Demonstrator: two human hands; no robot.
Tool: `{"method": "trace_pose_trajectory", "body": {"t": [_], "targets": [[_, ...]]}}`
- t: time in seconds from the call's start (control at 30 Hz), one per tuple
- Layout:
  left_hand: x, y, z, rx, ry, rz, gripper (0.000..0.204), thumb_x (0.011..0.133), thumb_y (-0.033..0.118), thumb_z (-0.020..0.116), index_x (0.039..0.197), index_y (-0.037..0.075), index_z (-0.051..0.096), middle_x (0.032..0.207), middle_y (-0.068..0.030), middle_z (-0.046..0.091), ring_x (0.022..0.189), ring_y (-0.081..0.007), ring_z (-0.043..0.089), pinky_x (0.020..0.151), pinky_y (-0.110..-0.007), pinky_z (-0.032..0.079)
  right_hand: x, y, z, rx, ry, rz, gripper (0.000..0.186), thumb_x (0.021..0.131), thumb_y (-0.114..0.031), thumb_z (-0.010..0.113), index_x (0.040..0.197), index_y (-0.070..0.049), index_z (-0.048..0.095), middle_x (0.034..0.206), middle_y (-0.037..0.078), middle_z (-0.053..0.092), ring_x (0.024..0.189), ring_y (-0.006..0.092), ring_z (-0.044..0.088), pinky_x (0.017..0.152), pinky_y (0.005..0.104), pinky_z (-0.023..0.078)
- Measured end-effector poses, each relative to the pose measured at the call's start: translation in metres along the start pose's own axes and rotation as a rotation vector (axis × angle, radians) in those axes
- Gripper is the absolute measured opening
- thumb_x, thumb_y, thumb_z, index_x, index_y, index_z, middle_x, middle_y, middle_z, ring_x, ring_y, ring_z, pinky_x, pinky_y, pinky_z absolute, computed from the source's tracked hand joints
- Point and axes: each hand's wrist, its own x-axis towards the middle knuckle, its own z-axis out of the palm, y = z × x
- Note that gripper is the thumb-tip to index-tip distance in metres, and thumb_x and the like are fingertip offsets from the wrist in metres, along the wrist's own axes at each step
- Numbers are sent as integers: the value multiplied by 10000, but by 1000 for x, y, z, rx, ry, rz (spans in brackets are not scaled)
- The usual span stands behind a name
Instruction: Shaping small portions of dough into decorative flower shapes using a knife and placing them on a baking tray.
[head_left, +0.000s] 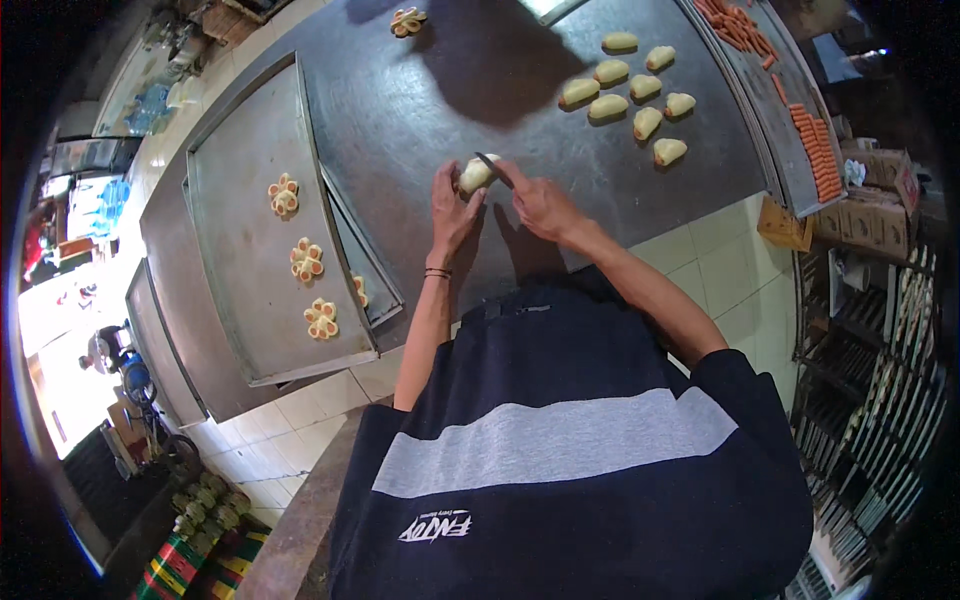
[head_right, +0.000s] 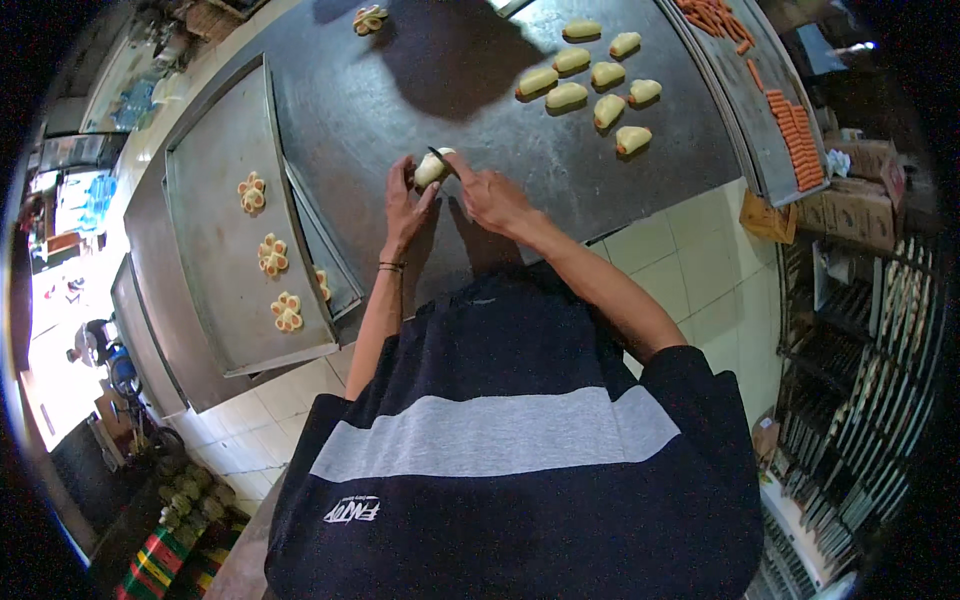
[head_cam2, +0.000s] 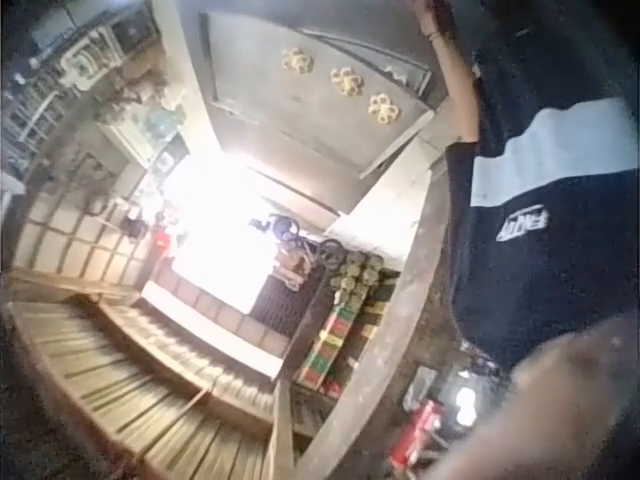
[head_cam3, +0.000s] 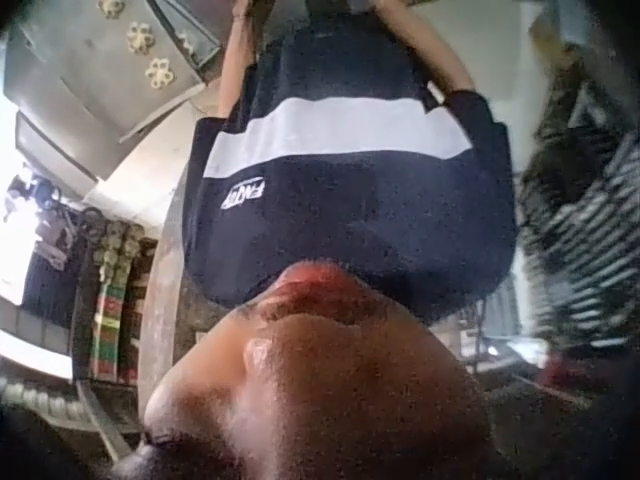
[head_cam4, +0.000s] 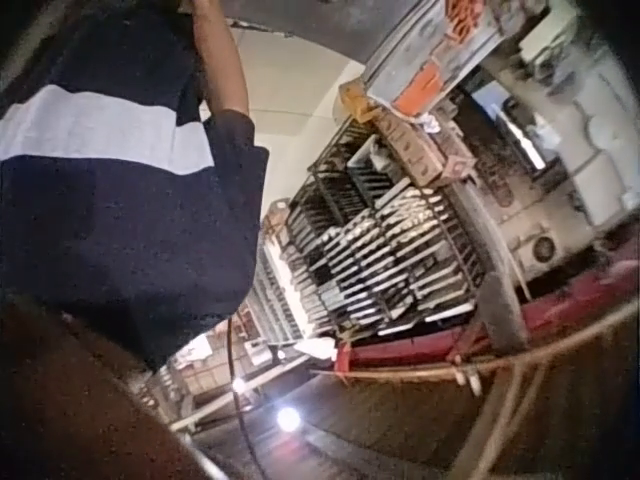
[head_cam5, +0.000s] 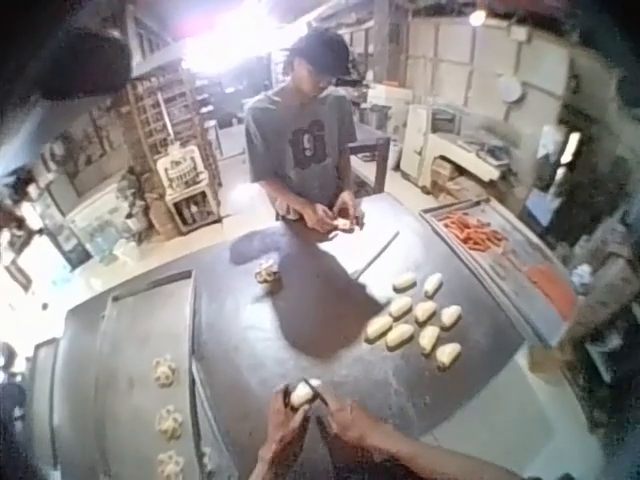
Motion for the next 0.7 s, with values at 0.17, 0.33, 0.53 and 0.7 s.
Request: {"method": "trace_pose_trajectory", "body": {"t": [0.17,0.33,0.53,0.7], "targets": [[-16,-4,0,138,21,45,536,829,57,792,1328,56,596,1334,-163,604,1268,-387,548,1087,-458,460,7,12,43,-168,-40,-31,793,922,-35,555,1650,-168,271,857,286,704,814,501,686,740,600,533],[-19,-11,-8,174,66,49,492,872,45,781,1336,68,620,1342,-161,613,1246,-380,564,1048,-464,493,14,1,56,-220,-90,-7,831,908,-23,545,1672,-135,240,901,289,710,844,500,688,763,587,546],[-2,-14,-9,206,138,122,427,832,12,758,1248,41,661,1250,-175,660,1192,-382,596,1050,-466,479,11,17,55,-223,-49,-94,883,889,-11,552,1684,-212,225,966,302,697,850,494,688,762,581,543],[-7,-32,-31,92,106,19,329,865,-43,659,1182,30,708,1208,-169,701,1123,-365,667,976,-445,538,-47,28,39,-147,-290,53,769,965,-108,565,1669,-239,285,896,290,703,810,476,696,740,590,545]]}}
